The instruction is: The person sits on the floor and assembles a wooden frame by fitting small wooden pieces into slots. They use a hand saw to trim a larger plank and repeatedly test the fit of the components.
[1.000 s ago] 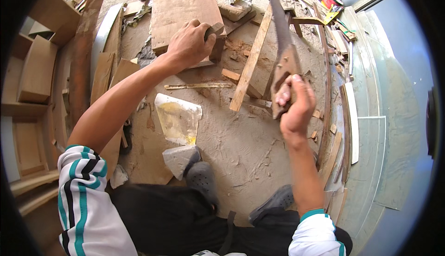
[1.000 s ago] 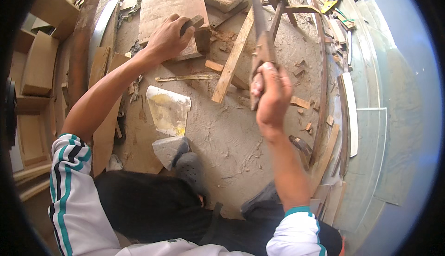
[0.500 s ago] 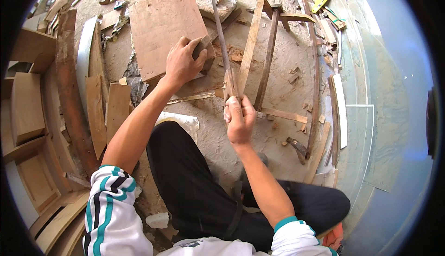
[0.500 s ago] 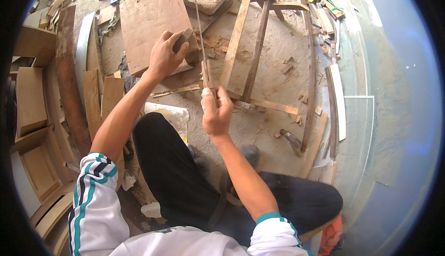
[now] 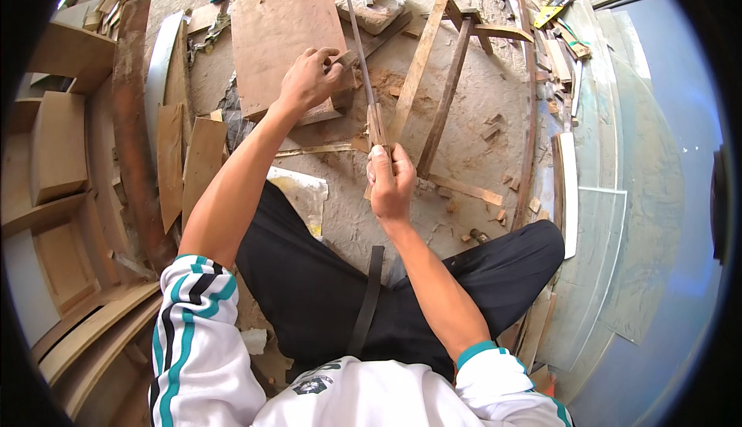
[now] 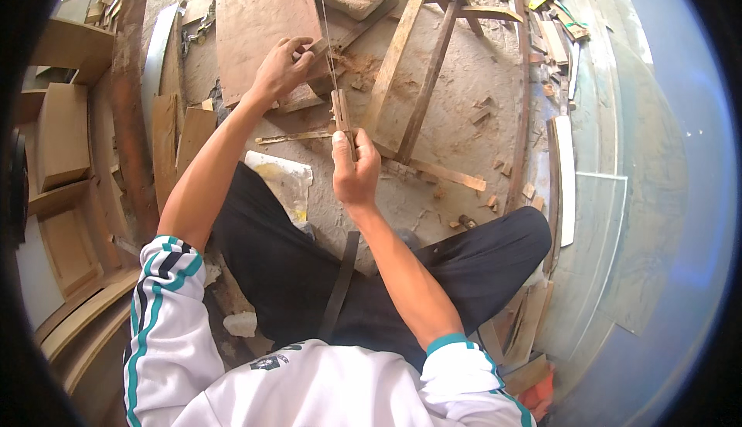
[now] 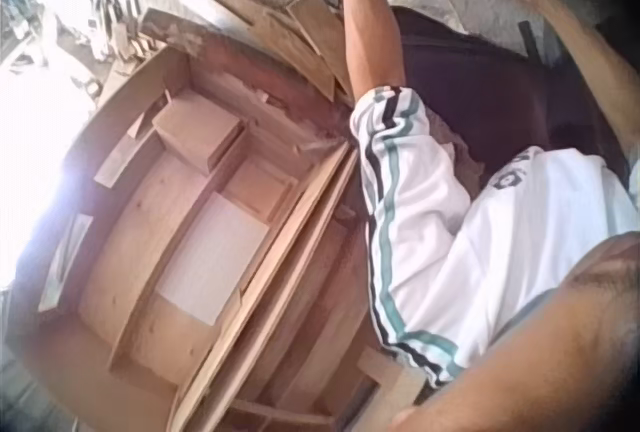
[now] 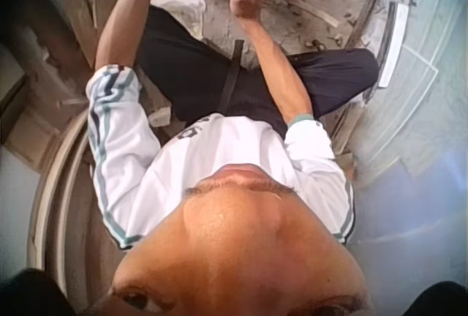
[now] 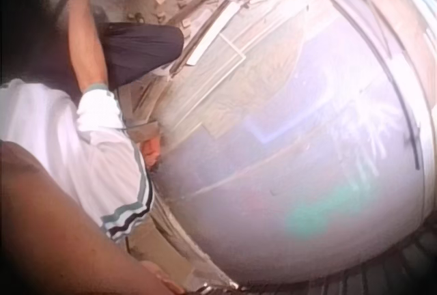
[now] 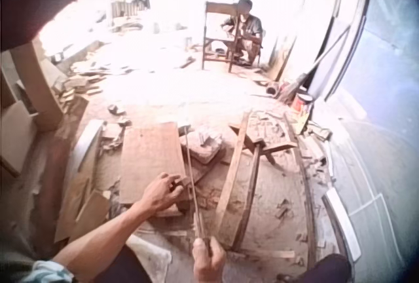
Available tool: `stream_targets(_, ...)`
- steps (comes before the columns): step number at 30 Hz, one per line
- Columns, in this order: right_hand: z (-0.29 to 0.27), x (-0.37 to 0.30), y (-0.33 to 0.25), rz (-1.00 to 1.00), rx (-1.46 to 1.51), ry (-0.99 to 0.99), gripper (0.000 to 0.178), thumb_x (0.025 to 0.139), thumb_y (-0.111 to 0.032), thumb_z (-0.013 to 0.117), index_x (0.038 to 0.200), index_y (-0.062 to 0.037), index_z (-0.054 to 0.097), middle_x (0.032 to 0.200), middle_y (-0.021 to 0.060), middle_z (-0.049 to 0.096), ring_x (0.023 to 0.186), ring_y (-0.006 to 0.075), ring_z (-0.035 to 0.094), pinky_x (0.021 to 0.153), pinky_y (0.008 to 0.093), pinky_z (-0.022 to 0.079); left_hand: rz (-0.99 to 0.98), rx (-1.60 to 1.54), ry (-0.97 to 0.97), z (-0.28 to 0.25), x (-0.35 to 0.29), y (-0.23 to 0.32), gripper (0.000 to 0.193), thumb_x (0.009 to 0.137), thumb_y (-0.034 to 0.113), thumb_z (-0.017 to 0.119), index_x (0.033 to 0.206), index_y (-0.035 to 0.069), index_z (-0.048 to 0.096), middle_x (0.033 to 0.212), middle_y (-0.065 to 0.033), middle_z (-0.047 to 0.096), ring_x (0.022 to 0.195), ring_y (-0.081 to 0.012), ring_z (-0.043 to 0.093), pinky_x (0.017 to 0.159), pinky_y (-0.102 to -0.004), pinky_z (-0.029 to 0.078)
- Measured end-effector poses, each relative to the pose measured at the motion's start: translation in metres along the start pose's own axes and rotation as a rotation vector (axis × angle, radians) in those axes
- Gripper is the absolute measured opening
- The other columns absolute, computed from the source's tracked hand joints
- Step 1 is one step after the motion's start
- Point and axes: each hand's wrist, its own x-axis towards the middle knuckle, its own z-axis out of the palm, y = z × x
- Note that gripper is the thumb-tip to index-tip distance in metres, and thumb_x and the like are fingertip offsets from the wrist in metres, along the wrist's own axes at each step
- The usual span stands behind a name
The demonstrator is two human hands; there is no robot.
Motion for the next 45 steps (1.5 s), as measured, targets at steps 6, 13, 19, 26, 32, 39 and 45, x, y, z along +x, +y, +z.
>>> stream_targets(6,0.004,-0.003,0.004,-0.006,-0.036,-0.011,0.026,0.103,-0.022,0.054,0.082,-0.0077,0.052,0.065,-0.0041,0.047,0.057,0.0040,0.040,0.051,0.0226,0.033,-0.042,-0.097,0.063,0.010,0.002,0.003,0.033,0.094,0.034,0.061,0.115,0.009,0.068,0.110,-0.0133,0.070,0.099,-0.0311,0.068,0.089,-0.0409,0.051)
stream_targets(13,0.009,-0.006,0.011,-0.047,-0.174,0.035,0.032,0.098,-0.028,0.060,0.082,-0.0010,0.057,0.061,0.0047,0.051,0.059,0.0136,0.048,0.055,0.0338,0.039,-0.139,-0.102,-0.031,0.009,0.010,0.009,0.033,0.092,0.037,0.059,0.111,0.012,0.068,0.109,-0.0109,0.072,0.105,-0.0330,0.066,0.092,-0.0450,0.049)
stream_targets(19,0.012,-0.006,0.003,-0.086,-0.237,0.041,0.032,0.097,-0.027,0.061,0.079,-0.0011,0.055,0.060,0.0078,0.051,0.056,0.0181,0.048,0.055,0.0363,0.040,-0.129,-0.115,0.062,0.022,0.015,0.007,0.029,0.090,0.032,0.062,0.110,0.012,0.070,0.102,-0.0109,0.073,0.098,-0.0320,0.068,0.090,-0.0427,0.050)
stream_targets(26,0.009,-0.006,0.002,-0.065,-0.239,0.009,0.033,0.097,-0.028,0.060,0.077,-0.0024,0.054,0.057,0.0057,0.050,0.053,0.0181,0.047,0.053,0.0352,0.039,-0.121,-0.303,0.115,0.026,0.015,-0.003,0.024,0.088,0.026,0.068,0.106,0.011,0.075,0.089,-0.0097,0.074,0.077,-0.0229,0.068,0.075,-0.0364,0.053)
stream_targets(32,0.005,0.003,-0.002,-0.055,-0.158,0.022,0.034,0.098,-0.029,0.059,0.078,-0.0022,0.057,0.058,0.0033,0.051,0.055,0.0153,0.047,0.053,0.0341,0.039,-0.181,-0.324,0.043,0.020,0.019,0.002,0.025,0.090,0.029,0.068,0.107,0.012,0.076,0.086,-0.0117,0.074,0.079,-0.0252,0.070,0.077,-0.0377,0.053)
stream_targets(39,0.006,0.006,-0.006,-0.078,-0.202,0.031,0.036,0.097,-0.030,0.060,0.077,-0.0001,0.056,0.059,0.0064,0.050,0.056,0.0170,0.048,0.055,0.0356,0.039,-0.094,-0.056,0.116,0.024,0.019,0.007,0.028,0.092,0.036,0.062,0.103,0.013,0.072,0.103,-0.0093,0.074,0.096,-0.0319,0.069,0.093,-0.0424,0.048)
stream_targets(45,0.000,-0.001,-0.010,-0.066,-0.260,0.039,0.039,0.098,-0.031,0.060,0.074,-0.0008,0.052,0.057,0.0131,0.051,0.052,0.0238,0.051,0.052,0.0388,0.040,-0.133,-0.105,0.151,0.026,0.014,0.018,0.024,0.091,0.032,0.064,0.098,0.010,0.072,0.100,-0.0116,0.072,0.086,-0.0304,0.069,0.082,-0.0409,0.052)
